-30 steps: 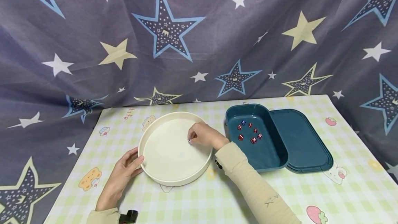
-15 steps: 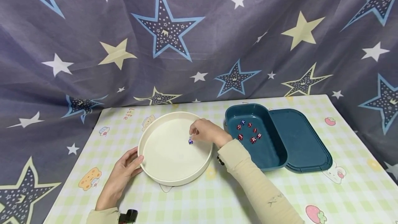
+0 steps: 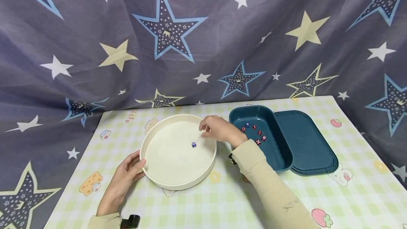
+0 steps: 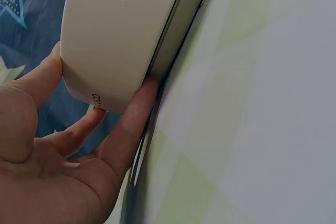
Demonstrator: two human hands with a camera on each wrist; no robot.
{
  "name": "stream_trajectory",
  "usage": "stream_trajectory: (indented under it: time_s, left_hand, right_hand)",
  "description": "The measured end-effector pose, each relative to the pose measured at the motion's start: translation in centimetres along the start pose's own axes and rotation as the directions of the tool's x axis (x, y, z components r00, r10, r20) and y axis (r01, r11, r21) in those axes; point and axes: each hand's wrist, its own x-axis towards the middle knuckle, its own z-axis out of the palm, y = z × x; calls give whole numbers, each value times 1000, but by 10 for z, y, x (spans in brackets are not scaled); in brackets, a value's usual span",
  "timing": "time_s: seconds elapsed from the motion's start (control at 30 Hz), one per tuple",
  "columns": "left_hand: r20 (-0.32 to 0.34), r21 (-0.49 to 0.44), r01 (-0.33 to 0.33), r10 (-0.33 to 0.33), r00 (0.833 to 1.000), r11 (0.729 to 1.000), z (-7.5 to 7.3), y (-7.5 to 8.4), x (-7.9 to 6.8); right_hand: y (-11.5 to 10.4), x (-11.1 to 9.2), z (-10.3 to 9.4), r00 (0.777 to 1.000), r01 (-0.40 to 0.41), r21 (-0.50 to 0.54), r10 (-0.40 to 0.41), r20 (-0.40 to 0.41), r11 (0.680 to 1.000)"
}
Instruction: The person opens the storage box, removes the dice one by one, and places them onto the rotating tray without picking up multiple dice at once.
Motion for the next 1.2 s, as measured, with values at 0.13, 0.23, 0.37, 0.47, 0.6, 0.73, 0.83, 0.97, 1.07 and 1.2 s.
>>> stream_trajectory:
  time_s: [0.13,0.23,0.37,0.47,0.6,0.73,0.83,0.97,1.07,1.2]
  left_hand:
    - [4,7,-1,1,1000,1000,0,0,0]
    - [7,16,-9,9,1000,1000,-1,0,0]
    - [5,21,-9,8,1000,1000,-2,1,0]
    - [1,17,-3,3,1000,1000,-1,0,0]
    - [-4,6,-5,5,1000,1000,0,-1,0]
    - [-8,0,-6,6,1000,1000,0,-1,1]
    - [-9,1,-2,2,1000,1000,0,-1,1]
    - [-7,2,0,0,1000,1000,0,-2,0]
    - [-5,2,-6,6,1000,1000,0,-2,1]
    - [-5,6,-11,11,1000,1000,0,-2,1]
  right_hand:
    - [0,-6,-9,999,-23,-8,23,-29,1000]
    - [1,-9,-15,999,-25,-24,24,-45,999]
    - [5,-12,-21,998,-6,-34,4,-55,999]
    - [10,-15,-26,998,4,-26,-5,-66,1000]
    - [17,-20,-31,996,6,-23,-8,-88,1000]
    - [23,-25,-35,995,-1,-26,-2,-101,1000]
    - [29,-27,-37,995,-2,-24,-1,-104,1000]
    - [36,-30,-41,994,-3,-23,0,-113,1000]
    - [41,-33,-45,993,-27,-8,26,-112,1000]
    - [47,-36,-48,993,-55,12,56,-108,998]
